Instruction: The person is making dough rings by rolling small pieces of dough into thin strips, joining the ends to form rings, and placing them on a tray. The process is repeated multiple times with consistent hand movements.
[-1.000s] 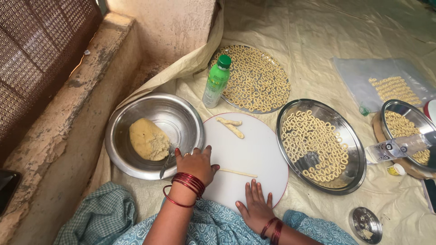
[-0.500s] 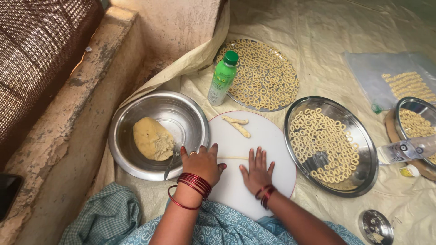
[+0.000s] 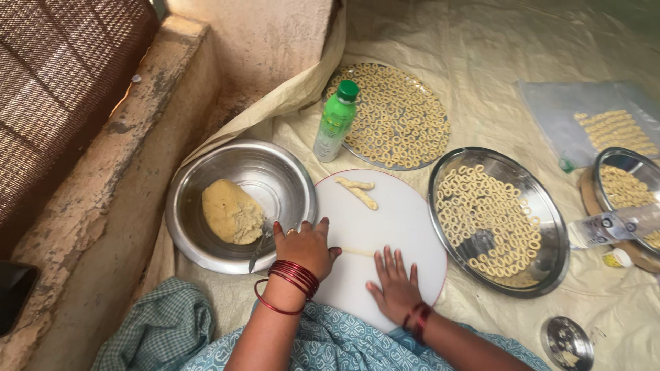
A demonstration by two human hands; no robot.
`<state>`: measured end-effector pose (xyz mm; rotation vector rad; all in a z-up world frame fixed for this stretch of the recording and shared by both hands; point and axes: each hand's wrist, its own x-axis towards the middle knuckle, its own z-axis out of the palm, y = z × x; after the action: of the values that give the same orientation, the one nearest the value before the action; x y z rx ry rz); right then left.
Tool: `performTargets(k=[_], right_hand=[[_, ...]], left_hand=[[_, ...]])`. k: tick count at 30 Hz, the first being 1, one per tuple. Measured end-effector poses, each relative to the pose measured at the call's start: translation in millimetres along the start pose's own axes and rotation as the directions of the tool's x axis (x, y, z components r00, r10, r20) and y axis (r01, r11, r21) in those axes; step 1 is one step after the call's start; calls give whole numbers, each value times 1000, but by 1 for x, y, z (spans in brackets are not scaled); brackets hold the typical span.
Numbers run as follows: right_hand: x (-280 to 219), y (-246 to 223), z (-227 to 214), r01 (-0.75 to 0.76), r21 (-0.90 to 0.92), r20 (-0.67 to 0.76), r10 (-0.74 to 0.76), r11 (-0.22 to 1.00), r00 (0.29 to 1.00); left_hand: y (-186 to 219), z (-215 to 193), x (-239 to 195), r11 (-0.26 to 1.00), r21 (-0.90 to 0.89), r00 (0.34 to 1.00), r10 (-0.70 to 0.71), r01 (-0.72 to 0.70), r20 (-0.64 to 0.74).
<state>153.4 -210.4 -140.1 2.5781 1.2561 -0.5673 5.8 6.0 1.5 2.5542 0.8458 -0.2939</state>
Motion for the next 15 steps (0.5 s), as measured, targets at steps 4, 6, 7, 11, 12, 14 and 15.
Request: performTargets(k=[4, 6, 7, 11, 12, 14, 15], right_hand=[[-41, -2, -1, -41, 70, 134, 31, 997, 990], [-55, -7, -1, -57, 87, 207, 38, 995, 977], [-60, -10, 0, -65, 95, 243, 40, 993, 969], [-69, -21, 1, -35, 150, 268, -7, 988, 964], [-67, -24, 1, -30, 166, 250, -13, 986, 968], [-60, -26, 1, -33, 171, 217, -5, 985, 976], [-56, -27, 0, -40, 160, 200, 8, 986, 980]], left_hand=[[-1, 2, -3, 1000, 9, 1000, -15, 15, 11], [-1, 3, -5, 1000, 17, 1000, -21, 21, 21], [-2, 3, -6, 1000, 20, 1000, -22, 21, 23], [-2, 6, -9, 999, 27, 1000, -25, 25, 16], [-3, 6, -9, 999, 28, 1000, -26, 26, 11], [-2, 5, -9, 999, 32, 1000, -28, 27, 12], [-2, 5, -8, 999, 34, 1000, -29, 28, 12]])
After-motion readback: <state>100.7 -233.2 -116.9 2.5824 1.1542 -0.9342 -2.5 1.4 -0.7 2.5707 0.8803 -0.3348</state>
